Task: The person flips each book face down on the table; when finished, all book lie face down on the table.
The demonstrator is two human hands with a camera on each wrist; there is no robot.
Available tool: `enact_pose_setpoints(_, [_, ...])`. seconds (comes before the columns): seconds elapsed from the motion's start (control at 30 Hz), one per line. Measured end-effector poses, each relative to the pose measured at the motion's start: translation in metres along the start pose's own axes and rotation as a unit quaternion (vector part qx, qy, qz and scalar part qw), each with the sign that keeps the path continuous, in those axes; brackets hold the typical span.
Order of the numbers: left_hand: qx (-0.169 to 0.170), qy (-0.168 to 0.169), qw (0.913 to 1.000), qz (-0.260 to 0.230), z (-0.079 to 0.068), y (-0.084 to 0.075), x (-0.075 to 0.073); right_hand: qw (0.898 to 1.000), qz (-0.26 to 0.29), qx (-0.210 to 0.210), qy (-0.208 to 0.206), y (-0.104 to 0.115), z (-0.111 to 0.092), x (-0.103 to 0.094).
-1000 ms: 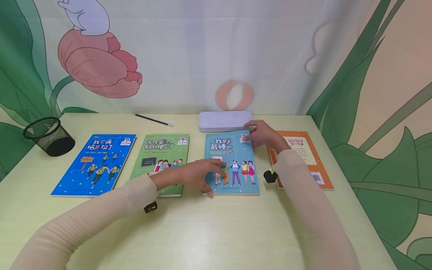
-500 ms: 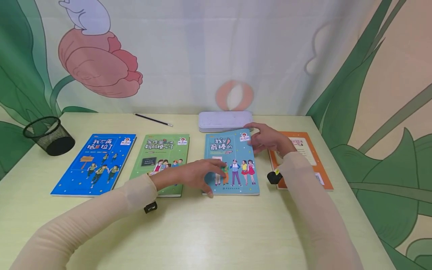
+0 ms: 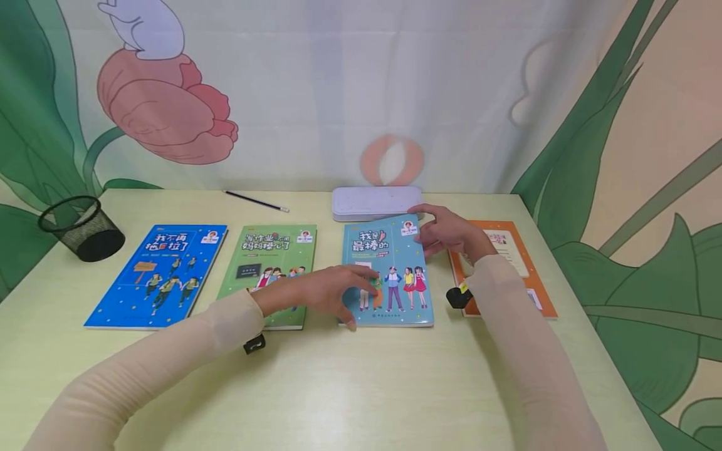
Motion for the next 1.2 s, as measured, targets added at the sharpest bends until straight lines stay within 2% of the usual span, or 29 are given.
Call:
enact_pose_setpoints(0.17, [-0.006,0.009,0.9998,0.016,0.0,-0.003,-0.002,1.0,0.014,0.001,-0.009,0.001,-0.001,-0.001])
enact_pose_setpoints(0.3, [0.002,0.017,0.9995,0.026,0.001,-0.004,-0.002,0.999,0.042,-0.007,-0.013,0.001,-0.005,-0.001])
enact_pose_setpoints(0.53, [0.006,0.018,0.9997,0.017,0.0,-0.007,-0.007,0.995,0.089,-0.035,-0.002,0.0,-0.011,-0.001])
enact_pose_setpoints(0.77, [0.009,-0.016,0.9996,0.019,-0.003,-0.01,-0.015,0.989,0.124,-0.081,-0.007,0.011,-0.016,0.001])
enact_pose_setpoints(0.97, [0.021,-0.049,0.9986,-0.001,-0.007,-0.017,-0.021,0.982,0.153,-0.113,0.009,0.021,-0.021,0.003])
enact_pose_setpoints(1.2, [0.003,-0.071,0.9974,-0.002,-0.011,-0.023,-0.028,0.971,0.184,-0.154,0.012,0.033,-0.027,0.002])
Point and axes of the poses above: each hand's wrist, its own z-axis towards the middle knuckle, its own x-axis out of the palm, y = z × x, the point moved 2 cm from there along z, towards the middle knuckle, and after that the axes turned 12 degrees about y, right-handed, at the moved point
